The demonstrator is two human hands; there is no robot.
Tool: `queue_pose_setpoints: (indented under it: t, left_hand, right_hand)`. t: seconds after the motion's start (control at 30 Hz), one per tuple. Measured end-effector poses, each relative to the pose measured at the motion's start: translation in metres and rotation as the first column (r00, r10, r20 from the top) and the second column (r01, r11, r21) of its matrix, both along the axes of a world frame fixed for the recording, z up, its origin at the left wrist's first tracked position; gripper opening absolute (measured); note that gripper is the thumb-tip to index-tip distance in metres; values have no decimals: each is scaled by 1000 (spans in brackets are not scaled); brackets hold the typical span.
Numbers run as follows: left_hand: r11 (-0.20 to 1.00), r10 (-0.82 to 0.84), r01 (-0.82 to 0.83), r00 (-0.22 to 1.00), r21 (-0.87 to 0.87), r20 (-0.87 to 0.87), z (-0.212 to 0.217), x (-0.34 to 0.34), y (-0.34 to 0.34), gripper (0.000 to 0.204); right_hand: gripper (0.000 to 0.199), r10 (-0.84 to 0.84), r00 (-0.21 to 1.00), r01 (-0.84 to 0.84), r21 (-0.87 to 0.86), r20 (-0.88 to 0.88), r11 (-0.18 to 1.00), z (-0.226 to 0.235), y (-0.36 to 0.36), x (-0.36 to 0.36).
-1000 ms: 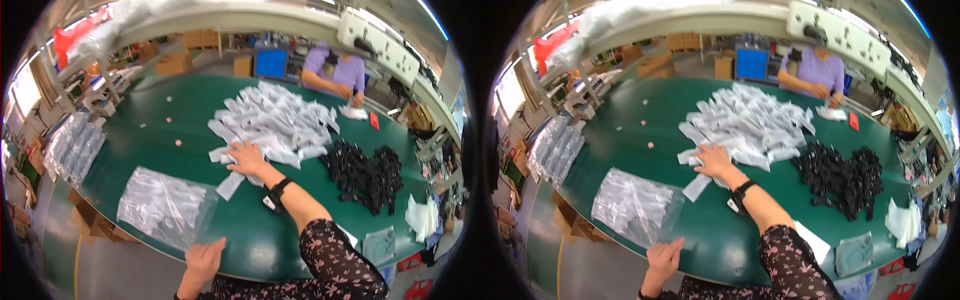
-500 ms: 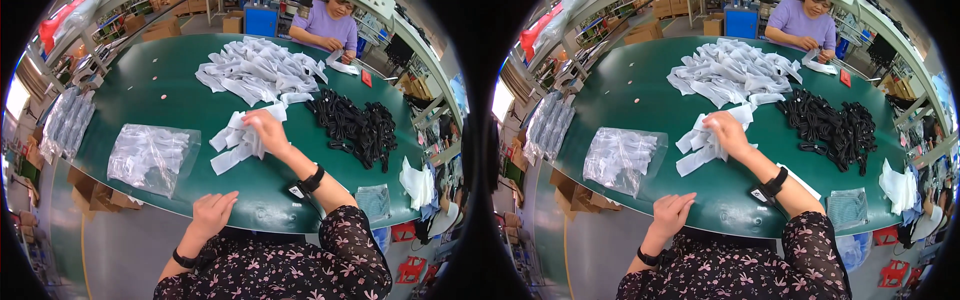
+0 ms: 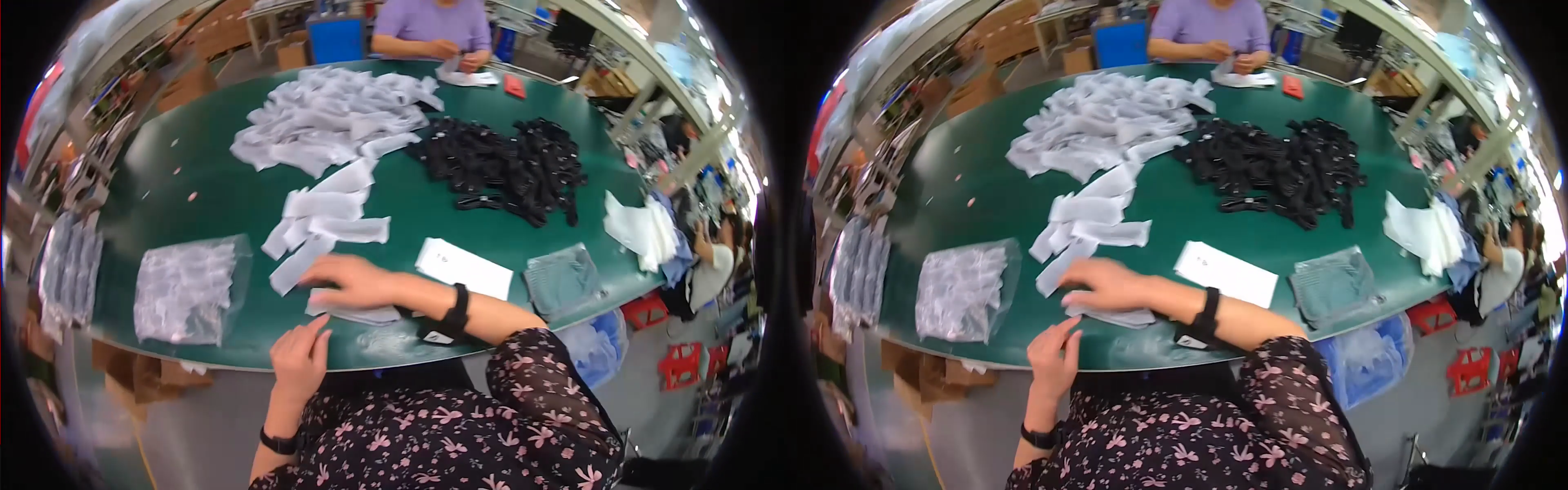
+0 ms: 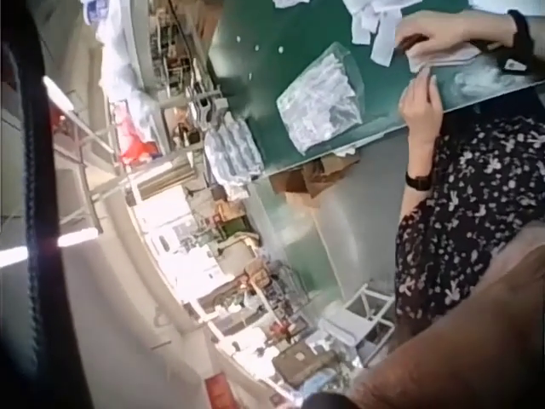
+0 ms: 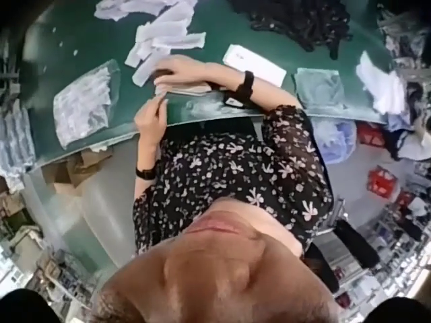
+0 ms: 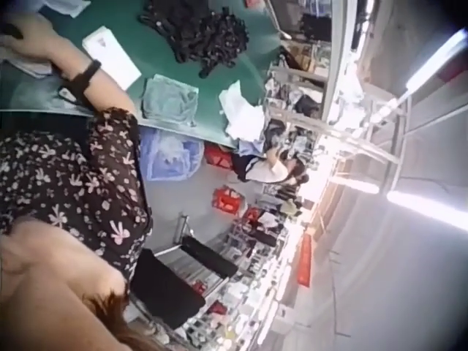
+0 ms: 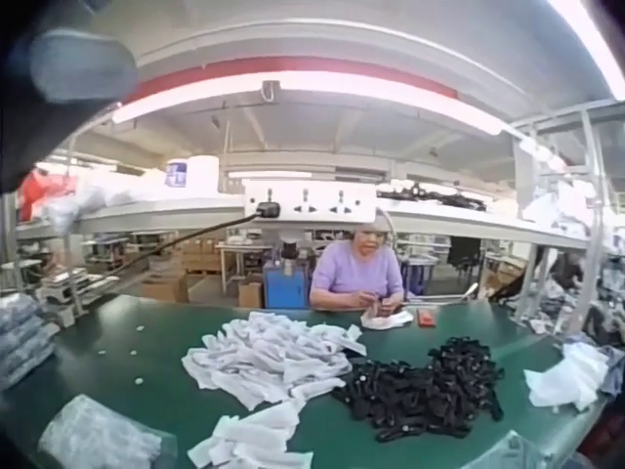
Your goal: The person places a black cable into a white sleeve, folds the sleeve, and repeats the process before placing a stack of the sleeved cables into a clear plastic bag.
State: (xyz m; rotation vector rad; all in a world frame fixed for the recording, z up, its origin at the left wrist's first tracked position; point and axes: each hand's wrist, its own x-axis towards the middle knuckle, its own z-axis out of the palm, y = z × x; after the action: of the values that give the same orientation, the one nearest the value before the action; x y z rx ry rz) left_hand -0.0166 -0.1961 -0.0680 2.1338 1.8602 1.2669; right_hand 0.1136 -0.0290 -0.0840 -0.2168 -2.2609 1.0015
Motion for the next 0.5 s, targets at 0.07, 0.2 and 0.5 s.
queue_pose_setpoints:
  t: [0.07, 0.2, 0.5]
  left_hand:
    - [1000, 31, -31, 999, 2, -19, -1, 1, 3, 23]
    - [994, -101, 105, 987, 34, -122, 0, 3, 18, 31]
    - [974, -168, 119, 950, -194, -263, -26, 3, 44, 49]
  right_hand:
    - [24, -276, 955, 262, 126, 107, 957, -3, 20, 10]
    - [24, -677, 720, 472, 608, 151, 638, -14, 54, 32]
    - [31, -541, 707, 480, 252, 455, 840, -39, 58, 38]
